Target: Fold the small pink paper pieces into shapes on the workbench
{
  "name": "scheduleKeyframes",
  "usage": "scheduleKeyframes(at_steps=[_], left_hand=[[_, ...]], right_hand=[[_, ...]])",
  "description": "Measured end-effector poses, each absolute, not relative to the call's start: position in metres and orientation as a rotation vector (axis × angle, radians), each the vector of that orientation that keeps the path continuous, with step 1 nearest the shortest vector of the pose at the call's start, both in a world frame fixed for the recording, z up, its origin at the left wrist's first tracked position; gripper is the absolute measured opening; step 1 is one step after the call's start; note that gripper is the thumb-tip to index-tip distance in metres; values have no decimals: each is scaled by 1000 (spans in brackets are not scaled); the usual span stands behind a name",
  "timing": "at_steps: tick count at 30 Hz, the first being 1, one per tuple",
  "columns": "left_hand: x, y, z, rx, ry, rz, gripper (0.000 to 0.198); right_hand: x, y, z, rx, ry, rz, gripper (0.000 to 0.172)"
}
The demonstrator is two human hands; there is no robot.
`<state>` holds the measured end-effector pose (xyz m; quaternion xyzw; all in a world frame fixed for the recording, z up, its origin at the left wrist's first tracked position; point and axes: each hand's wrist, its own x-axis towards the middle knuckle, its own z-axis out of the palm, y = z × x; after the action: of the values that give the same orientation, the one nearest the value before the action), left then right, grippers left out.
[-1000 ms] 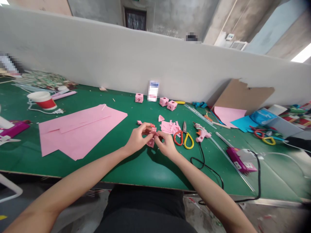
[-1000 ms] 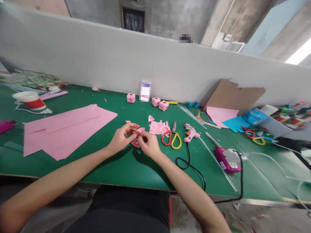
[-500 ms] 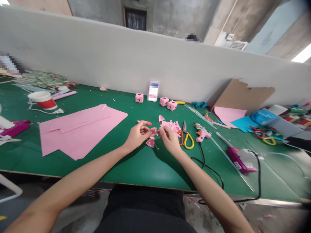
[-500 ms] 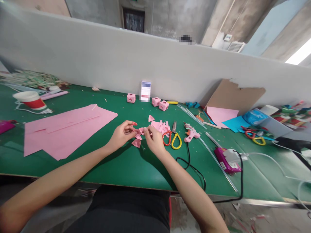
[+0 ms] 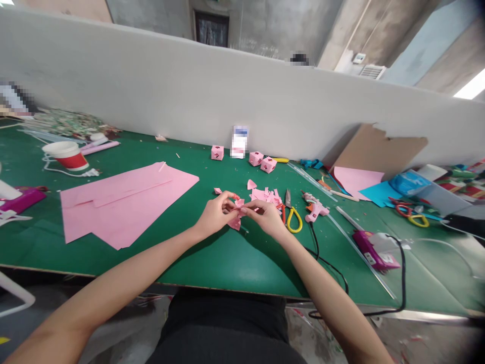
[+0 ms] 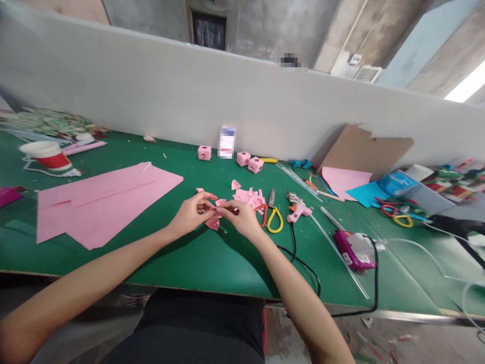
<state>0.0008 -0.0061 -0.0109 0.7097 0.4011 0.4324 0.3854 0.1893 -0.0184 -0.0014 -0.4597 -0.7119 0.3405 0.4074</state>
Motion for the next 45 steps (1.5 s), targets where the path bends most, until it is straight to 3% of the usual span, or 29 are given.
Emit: scheduleKeyframes(at_steps=[7, 13, 25, 33, 45], left_hand=[[3, -8, -13, 1789, 982, 1063, 30], [4, -11, -12, 1778, 986, 1093, 26], [3, -11, -6, 1779, 1034, 1205, 27], [1, -11, -5, 1817, 1015, 1192, 28], [2, -11, -6, 1916, 999, 1100, 34]], right_hand=[[186, -24, -8, -1151, -2155, 245, 18], [176, -28, -11, -1168, -2093, 56, 21], [168, -31, -15, -1292, -1944, 357, 21], [178, -27, -5, -1264, -1951, 517, 34], [190, -18, -1, -1116, -1856, 788, 27]])
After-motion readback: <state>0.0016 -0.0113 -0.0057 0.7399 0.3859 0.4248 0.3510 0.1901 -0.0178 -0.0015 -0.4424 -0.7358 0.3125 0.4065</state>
